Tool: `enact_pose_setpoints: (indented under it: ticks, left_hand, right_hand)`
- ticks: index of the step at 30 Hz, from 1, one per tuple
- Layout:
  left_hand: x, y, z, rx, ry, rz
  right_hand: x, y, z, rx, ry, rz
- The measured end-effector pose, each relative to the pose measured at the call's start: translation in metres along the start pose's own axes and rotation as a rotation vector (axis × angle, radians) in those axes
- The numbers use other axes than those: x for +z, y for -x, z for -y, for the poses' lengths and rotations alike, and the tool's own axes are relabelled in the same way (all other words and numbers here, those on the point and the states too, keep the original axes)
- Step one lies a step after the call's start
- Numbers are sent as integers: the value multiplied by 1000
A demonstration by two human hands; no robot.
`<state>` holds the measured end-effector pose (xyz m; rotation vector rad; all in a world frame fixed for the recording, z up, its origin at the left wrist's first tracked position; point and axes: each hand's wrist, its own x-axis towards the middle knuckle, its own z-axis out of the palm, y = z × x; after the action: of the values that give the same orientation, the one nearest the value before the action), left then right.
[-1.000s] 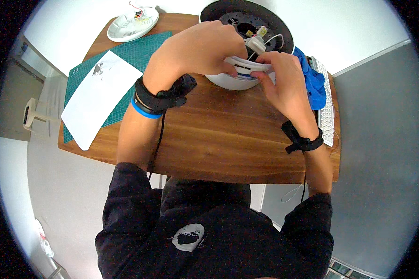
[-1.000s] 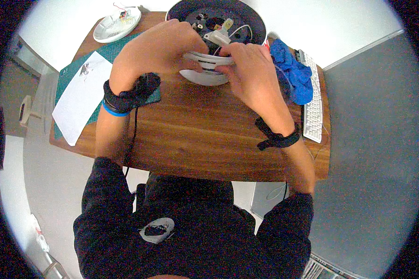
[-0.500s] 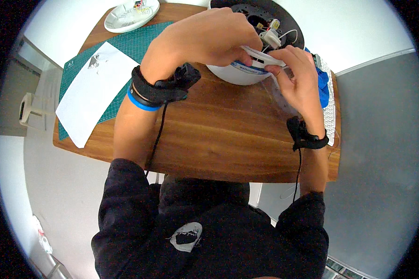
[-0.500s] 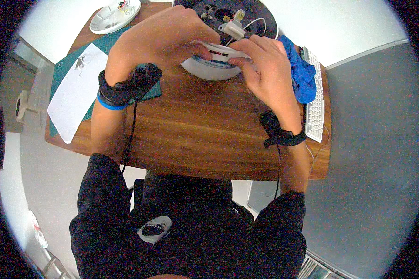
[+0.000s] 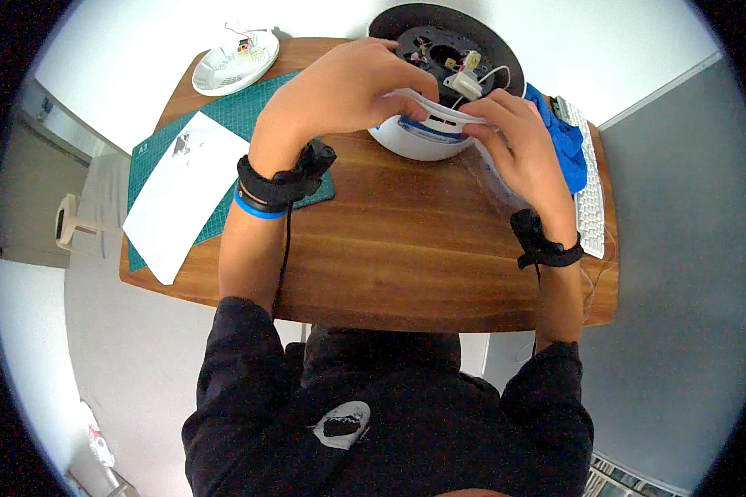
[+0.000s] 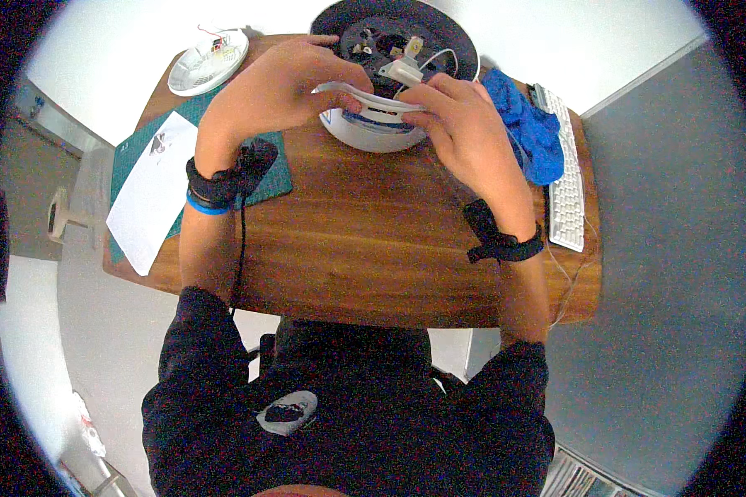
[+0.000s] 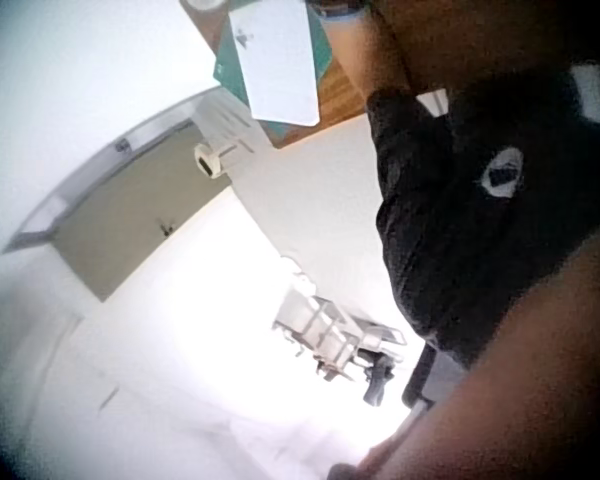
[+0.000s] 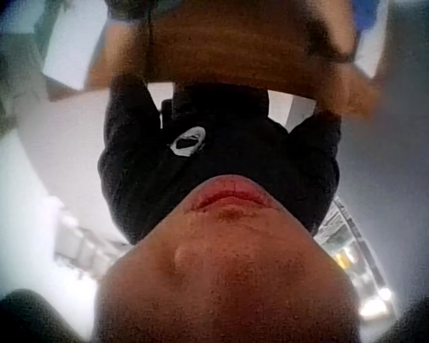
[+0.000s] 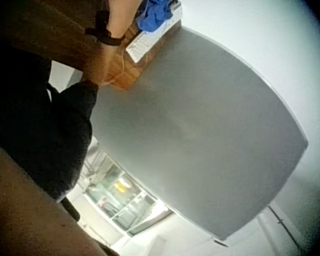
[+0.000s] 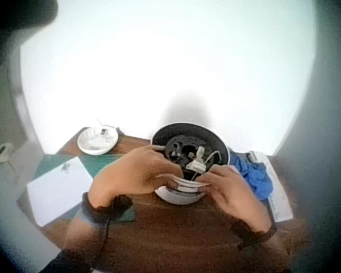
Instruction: The person disassembles a white rice cooker, removes the lid, and uses a screwdriver to remove screws from the internal components. The person manipulates wires and internal parts of the appliance.
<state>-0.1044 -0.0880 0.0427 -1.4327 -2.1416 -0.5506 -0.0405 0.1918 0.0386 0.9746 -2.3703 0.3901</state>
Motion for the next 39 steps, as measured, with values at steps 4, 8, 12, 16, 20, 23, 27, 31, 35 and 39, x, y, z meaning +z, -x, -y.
enact_pose_setpoints:
  ticks: [4, 8, 12, 16, 20, 23, 27, 31, 35, 39]
  left_hand:
    - [3, -8, -13, -75, 57, 96]
    - [-1, -9, -24, -125, -35, 113]
    - [-2, -9, -14, -29, -32, -16]
    - [-4, -8, -5, 46, -68, -66]
    - [-19, 5, -10, -17, -27, -19]
    - [-26, 12, -13, 11, 54, -24]
    - [-30, 19, -25, -2, 124, 11]
    - [-27, 28, -33, -86, 140, -6]
    - [-12, 33, -41, -126, 167, -192]
    - [7, 37, -47, -145, 230, -261]
  right_hand:
    - [2, -2, 6, 0, 72, -40]
    - [-2, -6, 9, -1, 112, -31]
    - [0, -9, 22, 108, 68, -80]
    - [-10, -10, 23, 91, -70, -65]
    - [-40, -17, 38, 379, -302, -39]
    - [-35, -23, 8, -61, 247, -296]
    - [-22, -20, 3, 175, -245, 108]
    - [-25, -24, 9, 279, -281, 128]
    - [-23, -28, 14, 278, -394, 70]
    - [-25, -32, 19, 276, -424, 147]
